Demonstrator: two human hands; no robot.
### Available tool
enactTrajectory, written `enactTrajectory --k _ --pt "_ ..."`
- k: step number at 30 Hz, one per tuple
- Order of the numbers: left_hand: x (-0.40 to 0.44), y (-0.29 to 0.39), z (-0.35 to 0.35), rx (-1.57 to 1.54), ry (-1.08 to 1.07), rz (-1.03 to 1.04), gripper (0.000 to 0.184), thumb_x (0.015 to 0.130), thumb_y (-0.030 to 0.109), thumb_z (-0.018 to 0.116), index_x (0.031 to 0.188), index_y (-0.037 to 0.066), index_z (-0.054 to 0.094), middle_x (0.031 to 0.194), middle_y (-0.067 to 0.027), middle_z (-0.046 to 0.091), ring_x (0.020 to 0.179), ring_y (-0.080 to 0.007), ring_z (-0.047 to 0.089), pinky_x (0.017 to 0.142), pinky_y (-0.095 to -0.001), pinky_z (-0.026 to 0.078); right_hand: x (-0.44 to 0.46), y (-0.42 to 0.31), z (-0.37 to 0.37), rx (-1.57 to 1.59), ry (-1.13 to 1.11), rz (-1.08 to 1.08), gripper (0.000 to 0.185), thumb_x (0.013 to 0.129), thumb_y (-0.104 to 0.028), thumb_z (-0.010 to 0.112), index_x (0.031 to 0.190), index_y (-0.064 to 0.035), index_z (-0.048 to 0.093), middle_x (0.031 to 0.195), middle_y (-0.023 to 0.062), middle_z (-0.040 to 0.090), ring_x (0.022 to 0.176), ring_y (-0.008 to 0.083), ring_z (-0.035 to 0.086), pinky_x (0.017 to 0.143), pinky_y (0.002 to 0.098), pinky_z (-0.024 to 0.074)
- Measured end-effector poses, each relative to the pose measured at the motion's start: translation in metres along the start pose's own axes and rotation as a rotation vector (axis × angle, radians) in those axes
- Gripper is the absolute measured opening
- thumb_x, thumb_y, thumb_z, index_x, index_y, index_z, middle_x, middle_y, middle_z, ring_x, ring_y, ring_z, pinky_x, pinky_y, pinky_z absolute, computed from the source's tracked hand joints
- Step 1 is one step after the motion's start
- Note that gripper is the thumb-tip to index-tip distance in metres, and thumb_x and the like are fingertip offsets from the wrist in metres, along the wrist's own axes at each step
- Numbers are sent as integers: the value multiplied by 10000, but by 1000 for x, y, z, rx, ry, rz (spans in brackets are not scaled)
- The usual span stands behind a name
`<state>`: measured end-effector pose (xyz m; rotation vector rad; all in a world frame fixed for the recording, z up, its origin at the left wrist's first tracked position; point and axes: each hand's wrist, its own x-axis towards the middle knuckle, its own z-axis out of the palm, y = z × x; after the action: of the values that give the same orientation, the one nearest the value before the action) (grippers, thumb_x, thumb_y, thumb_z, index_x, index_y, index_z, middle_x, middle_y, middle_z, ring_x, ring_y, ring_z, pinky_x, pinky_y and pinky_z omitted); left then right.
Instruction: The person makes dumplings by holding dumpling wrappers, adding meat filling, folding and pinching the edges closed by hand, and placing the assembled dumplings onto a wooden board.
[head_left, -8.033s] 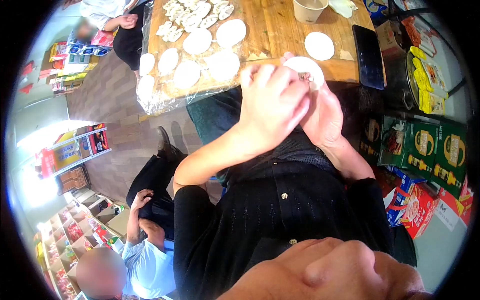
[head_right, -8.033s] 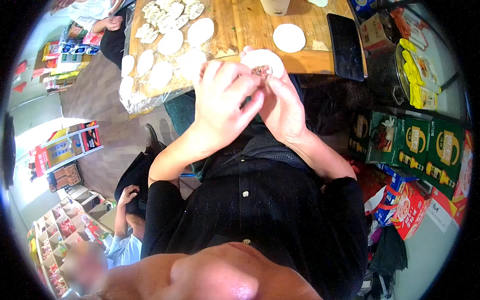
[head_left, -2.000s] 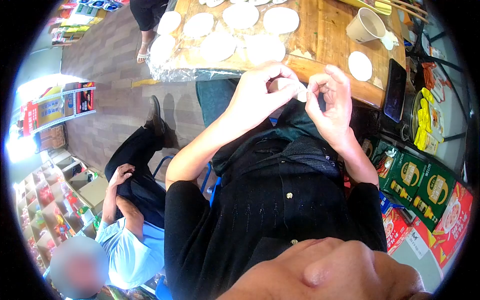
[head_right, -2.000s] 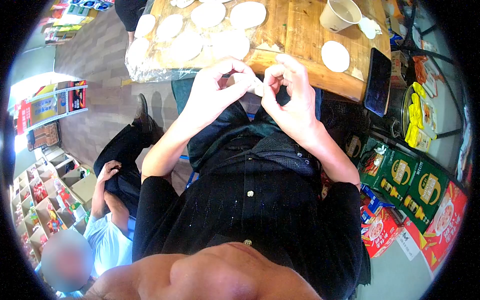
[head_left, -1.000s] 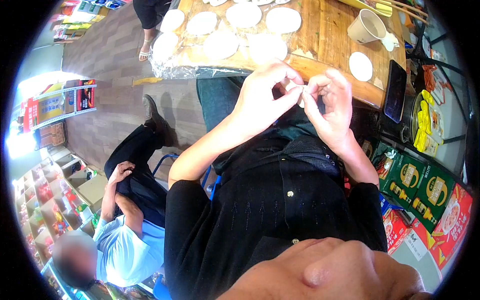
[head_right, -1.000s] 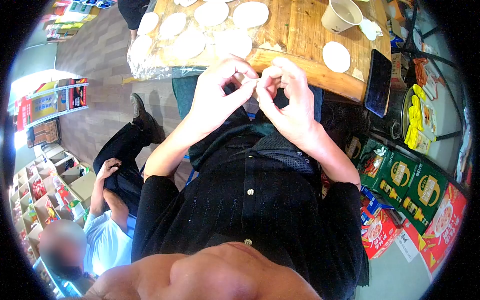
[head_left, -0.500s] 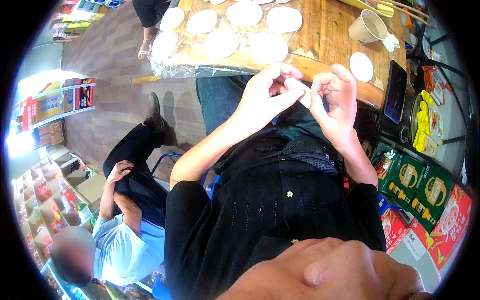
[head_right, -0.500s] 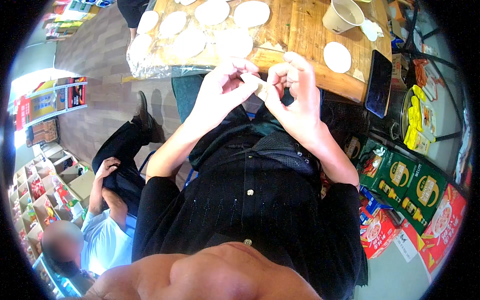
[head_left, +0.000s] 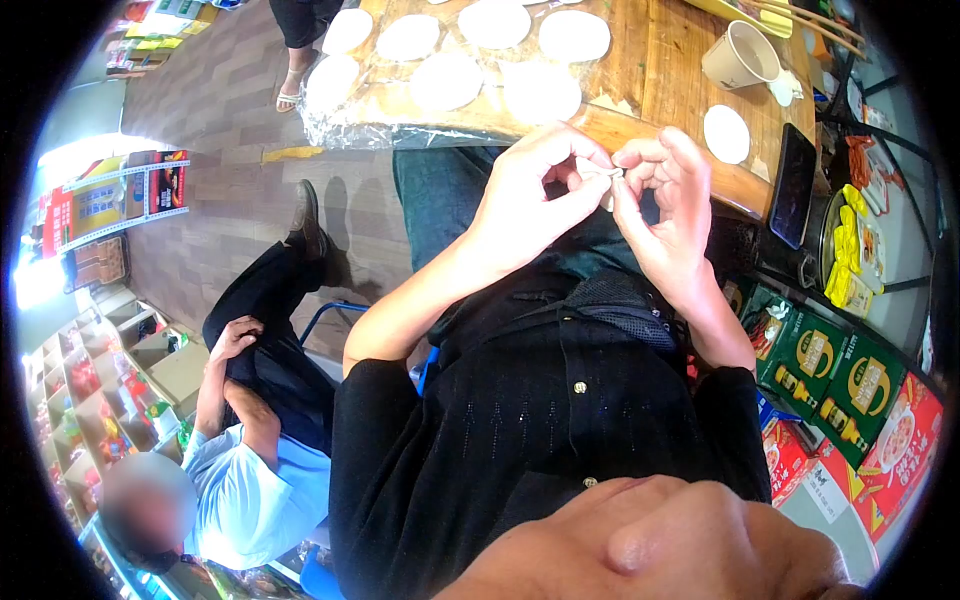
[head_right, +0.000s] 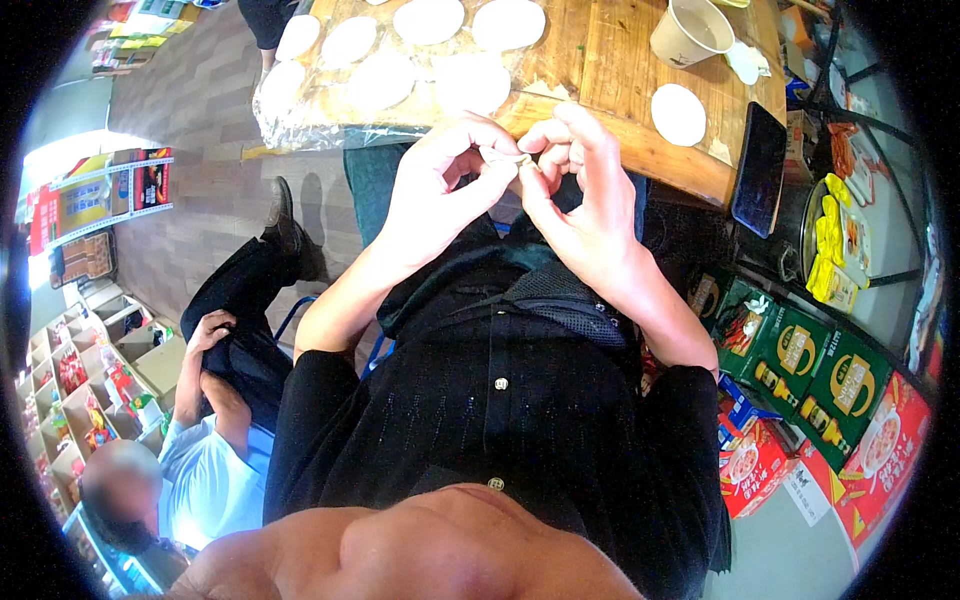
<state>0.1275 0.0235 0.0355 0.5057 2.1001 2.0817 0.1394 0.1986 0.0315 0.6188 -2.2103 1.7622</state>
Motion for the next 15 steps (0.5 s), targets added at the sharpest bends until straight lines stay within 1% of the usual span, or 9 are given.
enactTrajectory --k 2,4,6,9,11,13,15 --pt "-1 0 -1 -34 2 11 151 906 39 626 1050 4 601 953 -21 607 821 -62 571 727 -200 471 0 2 0 -8 -5 4 675 812 123 645 1373 -43 309 947 86 596 730 102 556 633 227 468" --pt "-3 1 0 -69 4 21 163 904 40 631 1060 3 601 967 -22 603 824 -58 566 728 -198 469 -2 5 -1 -12 9 -41 695 809 123 648 1385 -52 300 937 80 597 722 96 550 634 228 469" --pt "-4 3 2 -279 49 -159 159 895 37 644 1045 3 603 946 -10 600 819 -50 556 731 -195 466 -2 4 -2 -12 1 -32 699 812 122 647 1389 -55 294 933 77 596 719 92 548 636 225 467" --pt "-2 -3 1 -300 42 -189 158 893 45 656 1035 3 600 929 -2 598 821 -44 551 723 -187 464 -2 -1 -6 -1 -29 -27 702 819 122 644 1395 -58 286 922 71 591 714 83 545 638 218 463" --pt "-3 -3 3 -301 44 -178 153 892 47 659 1026 3 600 922 -1 600 821 -44 552 720 -187 463 -3 -4 -8 8 -49 -31 700 823 123 643 1397 -57 285 914 68 588 713 80 544 639 215 460" --pt "-4 -3 4 -302 46 -168 148 892 50 662 1017 2 599 914 1 602 820 -45 553 717 -186 463 -5 -6 -8 94 -108 -44 685 827 121 645 1391 -53 298 898 64 581 716 77 541 636 214 455" --pt "-6 -1 6 -216 74 -84 137 862 0 671 986 -16 615 946 -48 582 802 -74 590 705 -202 494 -5 -6 -6 104 -108 -35 676 826 120 650 1386 -48 310 912 72 585 721 80 542 631 219 454"
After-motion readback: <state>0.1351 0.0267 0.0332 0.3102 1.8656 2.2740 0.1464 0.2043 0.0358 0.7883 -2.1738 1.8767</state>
